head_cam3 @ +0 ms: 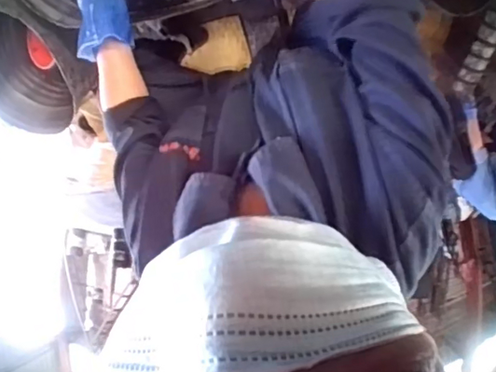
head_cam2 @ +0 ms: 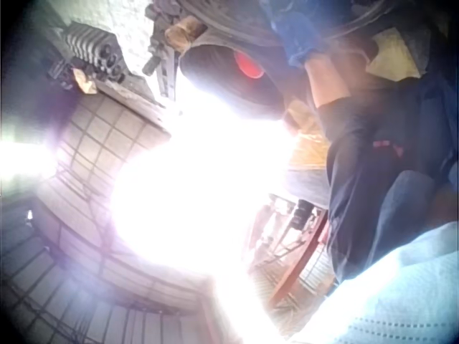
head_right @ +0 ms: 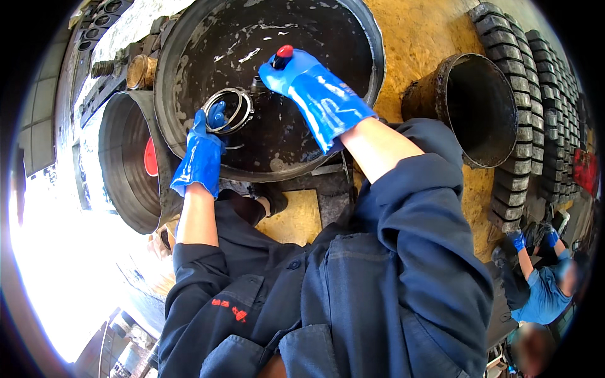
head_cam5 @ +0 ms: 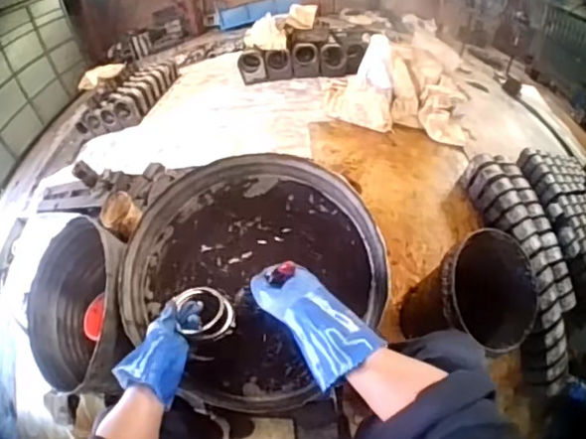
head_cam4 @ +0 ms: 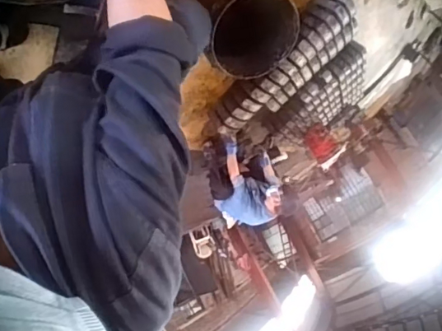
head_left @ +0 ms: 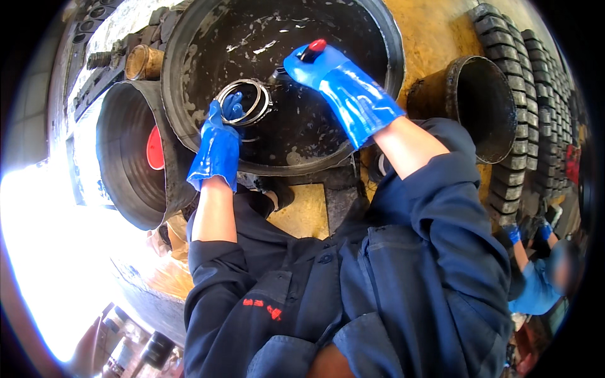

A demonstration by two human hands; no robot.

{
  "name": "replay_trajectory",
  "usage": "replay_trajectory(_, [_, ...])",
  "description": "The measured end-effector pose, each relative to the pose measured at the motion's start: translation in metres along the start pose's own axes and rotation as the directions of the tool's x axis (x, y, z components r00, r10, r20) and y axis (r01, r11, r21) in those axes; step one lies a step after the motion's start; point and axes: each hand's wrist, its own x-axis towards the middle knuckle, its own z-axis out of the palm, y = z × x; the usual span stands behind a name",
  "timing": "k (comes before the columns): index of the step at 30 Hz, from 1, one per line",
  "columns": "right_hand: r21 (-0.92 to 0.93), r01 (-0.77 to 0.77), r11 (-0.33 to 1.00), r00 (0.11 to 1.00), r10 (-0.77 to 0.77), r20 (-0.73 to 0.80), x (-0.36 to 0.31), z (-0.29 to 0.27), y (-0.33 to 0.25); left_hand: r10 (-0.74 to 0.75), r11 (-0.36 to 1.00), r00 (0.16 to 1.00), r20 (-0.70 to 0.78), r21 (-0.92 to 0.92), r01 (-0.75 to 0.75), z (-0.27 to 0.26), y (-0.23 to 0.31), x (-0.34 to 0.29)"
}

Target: The person, wearing blue gloves, cleans a series of circular metal rings by dipping them into a bucket of dark fluid and scrubbing them with a brush. After cleaning, they rinse the rings in a second bucket and place them aside on a table.

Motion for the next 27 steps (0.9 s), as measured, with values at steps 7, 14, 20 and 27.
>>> replay_trajectory(7, [0.081,0.226,0.971,0.92,-0.24,0.31,-0.02,0.021,-0.011,0.01,0.978,0.995,-0.1,0.208,0.011,0.003,0.011,-0.013])
replay_trajectory(14, [0.035,0.073,0.997,0.985,-0.078,0.155,-0.014,0.007,-0.026,0.01,0.997,1.0,-0.027,0.075,-0.008,0.013,0.009,-0.017])
replay_trajectory(20, [-0.019,0.149,0.989,0.938,-0.135,0.32,-0.04,0.019,-0.049,0.037,0.999,0.998,0.054,-0.02,-0.036,-0.006,-0.001,0.007])
replay_trajectory(27, [0.038,-0.03,0.999,0.999,0.03,-0.014,0.003,0.009,-0.013,-0.055,0.971,0.962,0.268,0.239,-0.012,0.033,0.012,-0.031])
